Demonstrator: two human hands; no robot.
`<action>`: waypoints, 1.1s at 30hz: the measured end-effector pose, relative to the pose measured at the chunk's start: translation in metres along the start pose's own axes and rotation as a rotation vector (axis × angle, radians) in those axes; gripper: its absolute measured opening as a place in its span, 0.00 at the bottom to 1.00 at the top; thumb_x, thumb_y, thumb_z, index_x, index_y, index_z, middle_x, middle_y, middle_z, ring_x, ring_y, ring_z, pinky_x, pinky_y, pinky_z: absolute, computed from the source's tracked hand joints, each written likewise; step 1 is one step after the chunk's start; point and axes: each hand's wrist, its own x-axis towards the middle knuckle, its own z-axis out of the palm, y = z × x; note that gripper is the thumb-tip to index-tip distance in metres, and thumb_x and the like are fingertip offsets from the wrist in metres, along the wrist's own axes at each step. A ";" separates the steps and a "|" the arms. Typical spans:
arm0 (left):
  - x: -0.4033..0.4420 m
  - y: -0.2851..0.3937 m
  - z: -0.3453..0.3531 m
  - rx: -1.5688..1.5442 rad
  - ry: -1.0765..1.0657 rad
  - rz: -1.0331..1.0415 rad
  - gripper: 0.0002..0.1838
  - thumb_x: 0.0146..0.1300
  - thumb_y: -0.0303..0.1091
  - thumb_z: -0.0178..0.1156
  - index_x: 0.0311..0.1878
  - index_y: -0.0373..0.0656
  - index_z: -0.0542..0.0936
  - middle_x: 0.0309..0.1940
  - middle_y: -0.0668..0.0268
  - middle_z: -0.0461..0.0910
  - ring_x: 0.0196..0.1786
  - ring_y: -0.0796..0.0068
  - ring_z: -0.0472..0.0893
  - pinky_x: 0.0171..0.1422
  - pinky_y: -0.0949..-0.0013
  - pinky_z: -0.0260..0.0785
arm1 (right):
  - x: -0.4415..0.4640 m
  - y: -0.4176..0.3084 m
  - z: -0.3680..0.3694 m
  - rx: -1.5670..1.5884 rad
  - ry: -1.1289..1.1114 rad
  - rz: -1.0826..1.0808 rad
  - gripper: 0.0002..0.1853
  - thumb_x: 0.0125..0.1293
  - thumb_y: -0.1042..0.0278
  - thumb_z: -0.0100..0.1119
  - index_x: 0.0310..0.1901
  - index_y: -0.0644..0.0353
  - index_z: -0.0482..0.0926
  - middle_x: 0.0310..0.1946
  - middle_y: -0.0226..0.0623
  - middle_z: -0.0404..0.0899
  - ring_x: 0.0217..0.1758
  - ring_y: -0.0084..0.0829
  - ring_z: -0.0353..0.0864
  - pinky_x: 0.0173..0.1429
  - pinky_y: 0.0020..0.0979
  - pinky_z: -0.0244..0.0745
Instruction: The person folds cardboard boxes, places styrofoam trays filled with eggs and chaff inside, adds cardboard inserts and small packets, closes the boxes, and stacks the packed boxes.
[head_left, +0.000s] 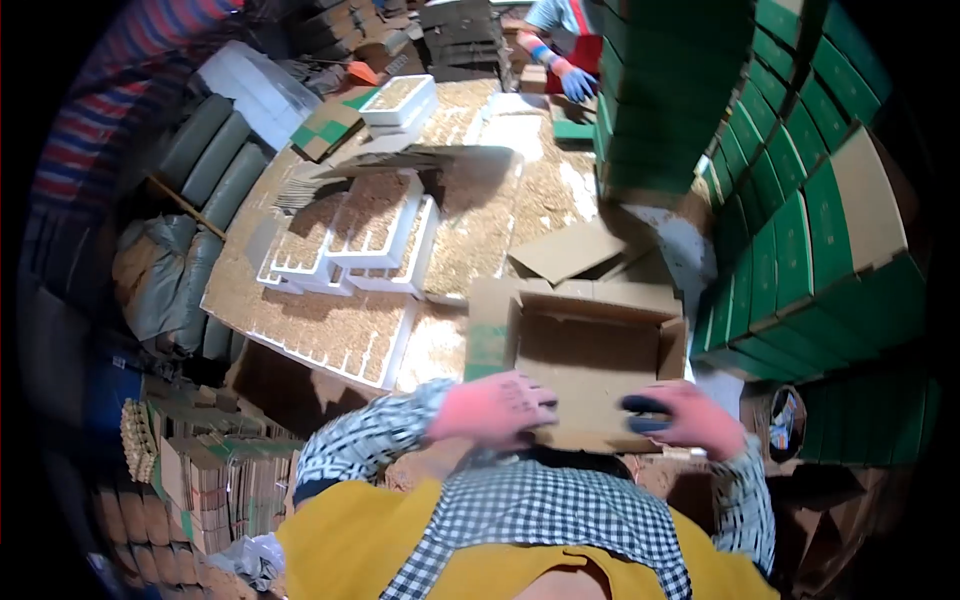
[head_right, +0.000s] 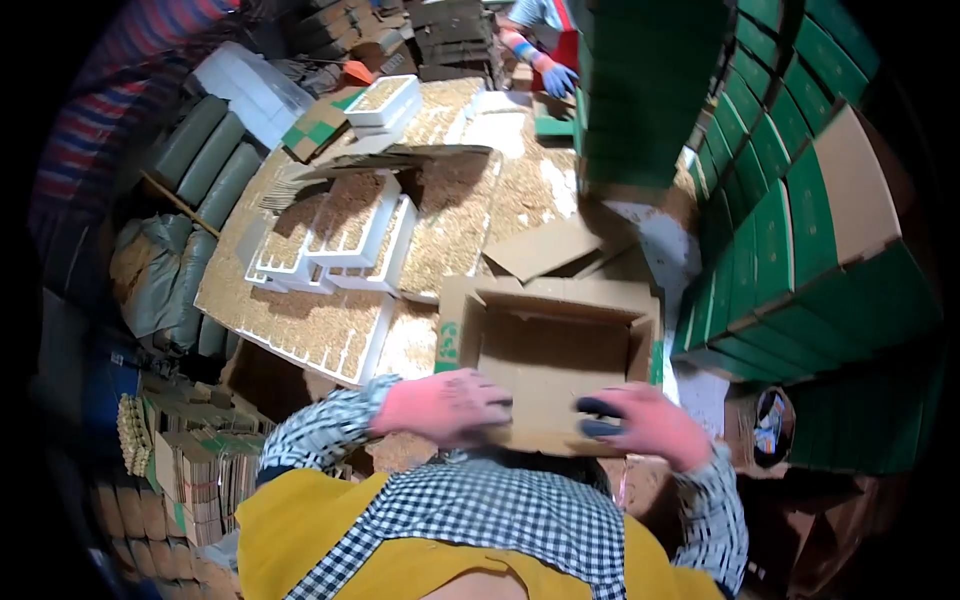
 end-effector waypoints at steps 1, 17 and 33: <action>-0.011 0.010 -0.032 -0.088 0.042 -0.140 0.10 0.54 0.39 0.65 0.36 0.45 0.82 0.31 0.65 0.80 0.31 0.65 0.80 0.38 0.65 0.73 | -0.019 -0.003 -0.008 -0.054 0.370 0.058 0.25 0.50 0.71 0.69 0.52 0.60 0.78 0.43 0.41 0.82 0.48 0.39 0.81 0.57 0.35 0.73; -0.086 -0.084 0.134 -0.955 0.502 -0.922 0.26 0.63 0.43 0.62 0.57 0.32 0.75 0.53 0.54 0.77 0.56 0.66 0.76 0.63 0.63 0.69 | 0.044 0.044 0.101 0.909 0.644 0.154 0.49 0.55 0.64 0.66 0.74 0.62 0.47 0.68 0.49 0.57 0.71 0.41 0.59 0.72 0.37 0.58; 0.418 0.016 -0.012 -0.116 0.628 0.193 0.47 0.42 0.34 0.70 0.68 0.32 0.61 0.66 0.47 0.66 0.70 0.47 0.63 0.78 0.57 0.48 | -0.339 -0.002 -0.310 -0.022 1.885 -0.253 0.25 0.71 0.64 0.49 0.66 0.68 0.67 0.60 0.39 0.75 0.57 0.29 0.77 0.63 0.26 0.67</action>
